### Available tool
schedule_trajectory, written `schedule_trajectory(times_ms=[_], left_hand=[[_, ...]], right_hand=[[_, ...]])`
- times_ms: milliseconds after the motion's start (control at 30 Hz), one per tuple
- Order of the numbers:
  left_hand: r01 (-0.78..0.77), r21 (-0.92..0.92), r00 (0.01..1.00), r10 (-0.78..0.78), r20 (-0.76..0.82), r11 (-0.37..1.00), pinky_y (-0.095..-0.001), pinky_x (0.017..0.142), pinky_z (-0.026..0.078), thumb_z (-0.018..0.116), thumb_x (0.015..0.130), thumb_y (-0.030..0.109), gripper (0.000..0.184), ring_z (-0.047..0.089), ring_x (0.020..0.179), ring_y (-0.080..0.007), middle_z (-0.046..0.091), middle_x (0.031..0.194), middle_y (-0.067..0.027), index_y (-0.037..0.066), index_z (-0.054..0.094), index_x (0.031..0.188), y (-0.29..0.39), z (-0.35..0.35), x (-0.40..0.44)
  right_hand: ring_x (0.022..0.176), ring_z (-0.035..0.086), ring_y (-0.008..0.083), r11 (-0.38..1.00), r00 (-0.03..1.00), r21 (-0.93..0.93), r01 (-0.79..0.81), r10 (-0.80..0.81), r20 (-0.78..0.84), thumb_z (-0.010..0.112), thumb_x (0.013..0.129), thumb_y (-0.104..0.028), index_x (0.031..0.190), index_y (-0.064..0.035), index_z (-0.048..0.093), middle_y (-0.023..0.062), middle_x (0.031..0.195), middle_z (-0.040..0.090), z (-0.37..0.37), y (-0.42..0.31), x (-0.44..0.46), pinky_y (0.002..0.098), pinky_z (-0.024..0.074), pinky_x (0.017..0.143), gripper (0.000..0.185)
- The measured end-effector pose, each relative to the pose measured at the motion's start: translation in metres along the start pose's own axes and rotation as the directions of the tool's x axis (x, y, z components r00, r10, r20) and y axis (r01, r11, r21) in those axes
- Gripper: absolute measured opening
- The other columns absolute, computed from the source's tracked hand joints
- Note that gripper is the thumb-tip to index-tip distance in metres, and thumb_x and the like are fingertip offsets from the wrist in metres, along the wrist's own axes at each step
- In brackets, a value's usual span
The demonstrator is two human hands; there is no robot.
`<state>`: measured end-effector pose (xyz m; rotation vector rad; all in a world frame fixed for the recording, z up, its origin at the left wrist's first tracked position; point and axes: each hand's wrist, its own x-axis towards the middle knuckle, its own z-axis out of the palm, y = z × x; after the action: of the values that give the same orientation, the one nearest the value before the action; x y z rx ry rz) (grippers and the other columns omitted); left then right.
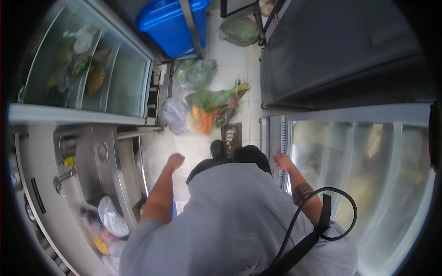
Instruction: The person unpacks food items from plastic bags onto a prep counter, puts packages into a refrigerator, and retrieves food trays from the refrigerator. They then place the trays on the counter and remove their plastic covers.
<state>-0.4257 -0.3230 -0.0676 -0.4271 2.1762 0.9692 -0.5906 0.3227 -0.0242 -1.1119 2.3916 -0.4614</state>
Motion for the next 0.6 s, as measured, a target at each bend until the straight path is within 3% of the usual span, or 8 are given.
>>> schedule_trajectory(times_ms=[33,67,267,333,367,433,467,600], left_hand=[[-0.046,-0.019,0.995,0.044,-0.087,0.999,-0.0321,0.069,0.053,0.061,0.090,0.017,0.023,0.066,0.075,-0.0187,0.071,0.085,-0.0111,0.000,0.071,0.104,0.024,-0.028,0.033],[0.026,-0.174,0.988,-0.053,-0.148,0.984,-0.0313,0.069,0.053,0.060,0.091,0.016,0.024,0.065,0.075,-0.0179,0.071,0.084,-0.0102,-0.001,0.071,0.102,0.067,-0.061,0.053],[-0.141,-0.236,0.934,0.050,-0.355,0.962,-0.0333,0.071,0.052,0.064,0.090,0.023,0.028,0.066,0.074,-0.0193,0.071,0.080,-0.0106,-0.003,0.071,0.097,0.248,-0.194,0.155],[-0.119,-0.418,0.934,-0.041,-0.355,0.901,-0.0303,0.069,0.051,0.064,0.090,0.021,0.027,0.065,0.073,-0.0158,0.070,0.079,-0.0087,-0.004,0.070,0.097,0.279,-0.215,0.163],[-0.113,-0.397,0.938,-0.034,-0.345,0.911,-0.0308,0.069,0.051,0.063,0.091,0.021,0.026,0.065,0.072,-0.0159,0.070,0.079,-0.0078,-0.003,0.071,0.095,0.295,-0.226,0.164],[-0.112,-0.382,0.944,-0.021,-0.329,0.917,-0.0310,0.069,0.051,0.063,0.091,0.021,0.026,0.065,0.071,-0.0162,0.070,0.078,-0.0078,-0.003,0.071,0.094,0.305,-0.235,0.170],[-0.120,-0.373,0.950,-0.003,-0.312,0.920,-0.0312,0.068,0.051,0.063,0.092,0.022,0.026,0.065,0.070,-0.0164,0.069,0.076,-0.0079,-0.003,0.071,0.094,0.306,-0.238,0.176],[0.095,-0.236,0.973,-0.141,-0.185,0.967,-0.0353,0.067,0.053,0.061,0.093,0.024,0.026,0.067,0.070,-0.0183,0.070,0.073,-0.0102,0.000,0.071,0.092,0.262,-0.241,0.205]], right_hand=[[0.061,0.063,0.0199,0.722,0.840,0.434,-0.539,0.502,0.207,0.062,0.095,-0.034,0.102,-0.0050,0.065,0.0077,0.085,0.066,-0.032,-0.023,0.005,0.0352,0.0523,0.056,0.030],[0.057,0.061,0.0186,0.042,0.453,0.589,-0.807,0.684,0.572,0.062,0.096,-0.033,0.103,-0.0050,0.063,0.0066,0.087,0.065,-0.053,-0.035,0.011,0.0327,0.0505,0.052,0.029],[0.059,0.061,0.0179,-0.074,0.503,0.693,-0.717,0.633,0.588,0.061,0.097,-0.036,0.105,-0.0046,0.063,0.0070,0.085,0.065,-0.078,0.036,0.084,0.0328,0.0496,0.051,0.032],[0.059,0.061,0.0178,0.049,0.492,0.639,-0.768,0.683,0.539,0.060,0.099,-0.035,0.105,-0.0046,0.063,0.0067,0.086,0.067,-0.103,0.060,0.142,0.0326,0.0490,0.051,0.031],[0.060,0.062,0.0172,0.373,0.734,0.685,-0.626,0.578,0.357,0.059,0.099,-0.034,0.106,-0.0045,0.064,0.0066,0.088,0.067,-0.078,0.095,0.166,0.0323,0.0493,0.051,0.030],[0.064,0.063,0.0154,0.455,0.824,0.741,-0.494,0.515,0.234,0.060,0.099,-0.032,0.109,-0.0044,0.064,0.0061,0.090,0.068,-0.121,0.107,0.213,0.0313,0.0498,0.053,0.030],[0.065,0.063,0.0142,0.240,0.718,0.795,-0.557,0.620,0.315,0.060,0.098,-0.031,0.111,-0.0045,0.065,0.0056,0.091,0.068,-0.180,0.079,0.242,0.0305,0.0501,0.053,0.030],[0.068,0.063,0.0124,0.200,0.758,0.892,-0.406,0.618,0.207,0.061,0.097,-0.028,0.114,-0.0048,0.065,0.0044,0.092,0.068,-0.267,0.061,0.303,0.0292,0.0498,0.054,0.030]])
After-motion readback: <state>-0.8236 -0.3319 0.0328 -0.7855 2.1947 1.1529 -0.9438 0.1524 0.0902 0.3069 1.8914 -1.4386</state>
